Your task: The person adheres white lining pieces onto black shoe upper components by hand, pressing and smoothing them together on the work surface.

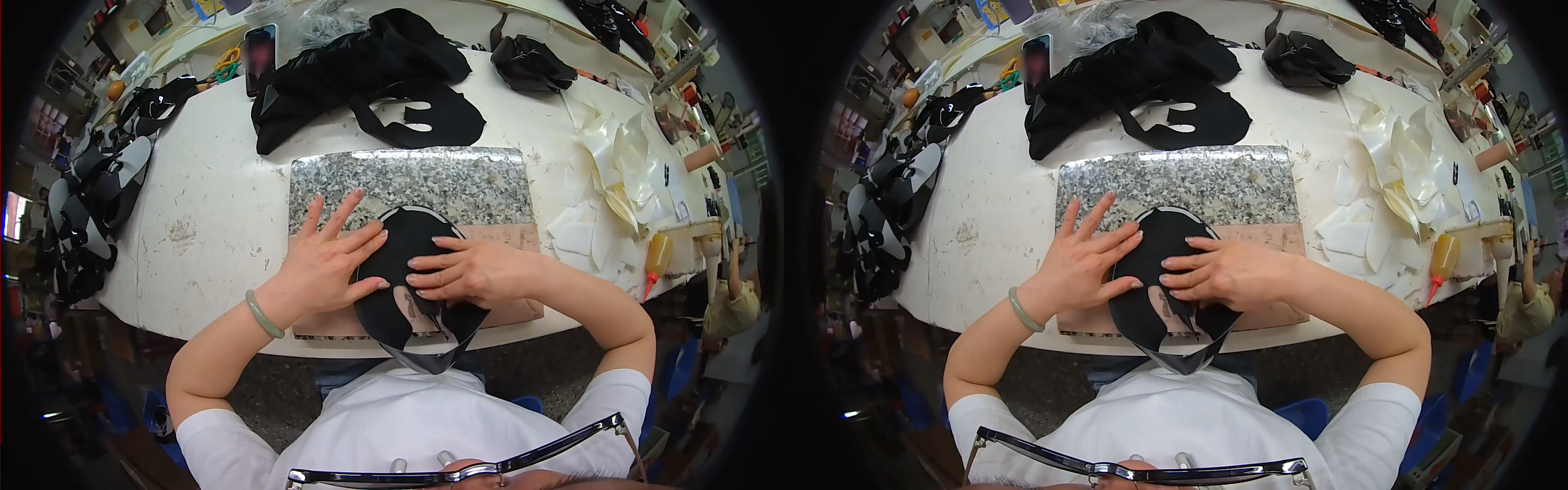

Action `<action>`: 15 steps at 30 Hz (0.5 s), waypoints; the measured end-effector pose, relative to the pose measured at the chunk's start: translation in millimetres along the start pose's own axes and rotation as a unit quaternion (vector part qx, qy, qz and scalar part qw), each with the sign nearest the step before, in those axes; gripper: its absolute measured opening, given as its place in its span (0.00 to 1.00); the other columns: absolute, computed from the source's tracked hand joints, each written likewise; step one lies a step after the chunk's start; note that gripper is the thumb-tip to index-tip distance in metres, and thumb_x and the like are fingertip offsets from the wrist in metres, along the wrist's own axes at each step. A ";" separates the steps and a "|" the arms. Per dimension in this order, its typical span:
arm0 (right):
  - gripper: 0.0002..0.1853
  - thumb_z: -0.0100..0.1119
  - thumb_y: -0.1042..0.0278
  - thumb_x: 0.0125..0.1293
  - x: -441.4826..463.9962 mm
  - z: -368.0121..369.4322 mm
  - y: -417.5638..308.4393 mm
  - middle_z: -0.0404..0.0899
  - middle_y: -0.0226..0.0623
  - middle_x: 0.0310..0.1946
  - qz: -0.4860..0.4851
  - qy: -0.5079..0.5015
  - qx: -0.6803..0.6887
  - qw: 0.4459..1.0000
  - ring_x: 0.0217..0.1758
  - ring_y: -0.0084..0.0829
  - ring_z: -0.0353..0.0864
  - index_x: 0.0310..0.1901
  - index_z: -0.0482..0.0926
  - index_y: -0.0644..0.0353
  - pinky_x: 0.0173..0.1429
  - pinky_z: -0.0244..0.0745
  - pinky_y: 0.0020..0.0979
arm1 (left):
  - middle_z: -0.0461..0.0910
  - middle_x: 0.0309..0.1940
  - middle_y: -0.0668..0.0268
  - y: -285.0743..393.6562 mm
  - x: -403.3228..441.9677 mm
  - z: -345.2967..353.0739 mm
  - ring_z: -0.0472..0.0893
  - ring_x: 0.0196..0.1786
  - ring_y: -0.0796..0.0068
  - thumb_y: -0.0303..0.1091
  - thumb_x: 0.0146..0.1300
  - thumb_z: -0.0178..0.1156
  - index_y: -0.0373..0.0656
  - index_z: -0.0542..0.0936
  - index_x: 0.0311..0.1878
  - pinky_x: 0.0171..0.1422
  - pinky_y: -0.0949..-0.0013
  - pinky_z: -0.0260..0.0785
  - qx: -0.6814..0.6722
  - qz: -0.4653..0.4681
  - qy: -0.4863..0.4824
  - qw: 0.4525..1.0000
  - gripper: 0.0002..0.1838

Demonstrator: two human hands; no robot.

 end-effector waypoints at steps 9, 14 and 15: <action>0.20 0.56 0.64 0.63 -5.5 2.2 -20.5 0.67 0.31 0.66 -0.023 -0.051 0.008 0.998 0.73 0.33 0.59 0.57 0.76 0.55 0.75 0.50 0.50 | 0.70 0.61 0.57 59.5 29.7 10.6 0.56 0.74 0.56 0.40 0.66 0.52 0.31 0.76 0.55 0.75 0.47 0.46 0.143 0.130 -0.013 0.981 0.22; 0.20 0.53 0.59 0.68 -16.8 15.9 -7.5 0.65 0.29 0.68 -0.025 0.005 0.065 0.998 0.74 0.34 0.58 0.60 0.74 0.52 0.76 0.49 0.48 | 0.62 0.70 0.64 29.9 25.8 38.6 0.57 0.74 0.68 0.42 0.69 0.47 0.46 0.66 0.69 0.76 0.47 0.41 -0.115 0.090 -0.018 0.989 0.26; 0.23 0.50 0.55 0.70 -15.7 17.2 -0.8 0.64 0.29 0.69 0.002 0.022 0.084 0.996 0.74 0.35 0.57 0.64 0.70 0.50 0.76 0.50 0.46 | 0.62 0.71 0.67 27.6 27.6 36.1 0.58 0.74 0.69 0.45 0.68 0.48 0.49 0.65 0.69 0.76 0.45 0.40 -0.089 0.088 -0.015 0.992 0.27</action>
Point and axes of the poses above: each hand's wrist, its own x-axis towards the middle knuckle, its own z-axis out of the palm, y = z × x, the point moved 9 cm from there along x, towards the middle knuckle
